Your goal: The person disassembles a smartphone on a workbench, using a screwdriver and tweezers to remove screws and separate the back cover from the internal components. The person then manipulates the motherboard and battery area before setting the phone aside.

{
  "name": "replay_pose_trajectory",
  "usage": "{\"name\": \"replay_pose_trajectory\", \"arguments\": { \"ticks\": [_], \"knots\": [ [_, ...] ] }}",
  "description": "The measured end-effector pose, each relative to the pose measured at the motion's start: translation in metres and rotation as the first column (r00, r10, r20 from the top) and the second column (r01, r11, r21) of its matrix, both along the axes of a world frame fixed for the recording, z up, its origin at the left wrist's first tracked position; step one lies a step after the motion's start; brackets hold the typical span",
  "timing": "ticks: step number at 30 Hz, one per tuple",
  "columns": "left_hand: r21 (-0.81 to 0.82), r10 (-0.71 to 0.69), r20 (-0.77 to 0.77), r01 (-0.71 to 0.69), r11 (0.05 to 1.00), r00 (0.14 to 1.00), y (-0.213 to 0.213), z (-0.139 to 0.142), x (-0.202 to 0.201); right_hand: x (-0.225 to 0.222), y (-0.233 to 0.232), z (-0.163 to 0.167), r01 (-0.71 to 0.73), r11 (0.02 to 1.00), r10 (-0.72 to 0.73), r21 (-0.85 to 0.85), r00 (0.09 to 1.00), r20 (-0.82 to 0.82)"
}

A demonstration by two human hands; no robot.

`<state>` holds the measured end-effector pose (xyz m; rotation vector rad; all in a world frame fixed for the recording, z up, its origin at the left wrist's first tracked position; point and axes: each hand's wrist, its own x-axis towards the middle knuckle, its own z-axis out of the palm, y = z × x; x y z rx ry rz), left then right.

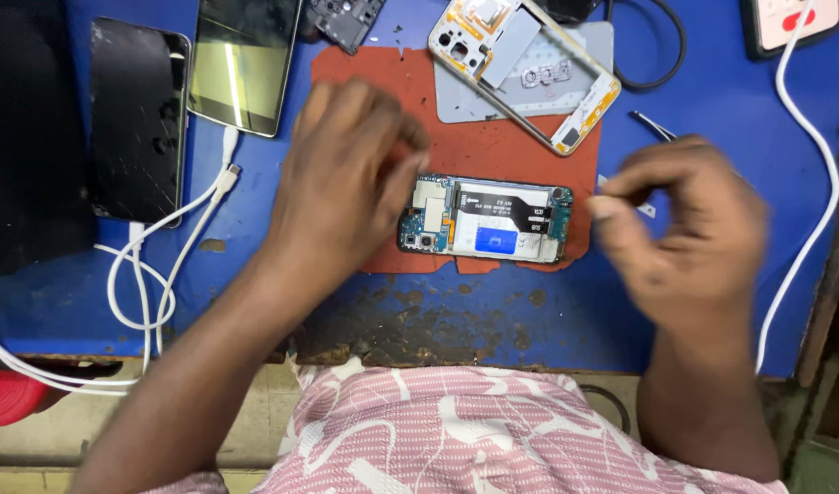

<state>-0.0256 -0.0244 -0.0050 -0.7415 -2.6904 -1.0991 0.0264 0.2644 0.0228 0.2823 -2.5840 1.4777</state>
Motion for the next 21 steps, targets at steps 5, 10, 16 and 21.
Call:
{"name": "replay_pose_trajectory", "arguments": {
  "ticks": [5,10,16,21],
  "knots": [
    [-0.010,0.022,-0.030,-0.022,1.000,0.999,0.031,-0.010,-0.045,0.002,0.025,0.004,0.170,0.984,-0.169,-0.060,0.985,0.016],
    [-0.029,0.021,-0.033,-0.022,0.999,0.999,0.043,-0.012,-0.051,0.003,0.039,-0.004,0.179,0.947,-0.149,0.268,0.980,-0.130],
    [0.019,0.093,-0.099,-0.092,0.996,0.991,0.006,0.011,-0.027,-0.001,0.064,-0.005,0.348,0.872,-0.345,0.345,0.936,-0.071],
    [0.075,0.161,0.015,-0.162,0.984,0.987,-0.018,0.008,0.013,-0.009,0.074,-0.017,0.186,0.646,-0.112,0.740,0.982,-0.149]
  ]
}}
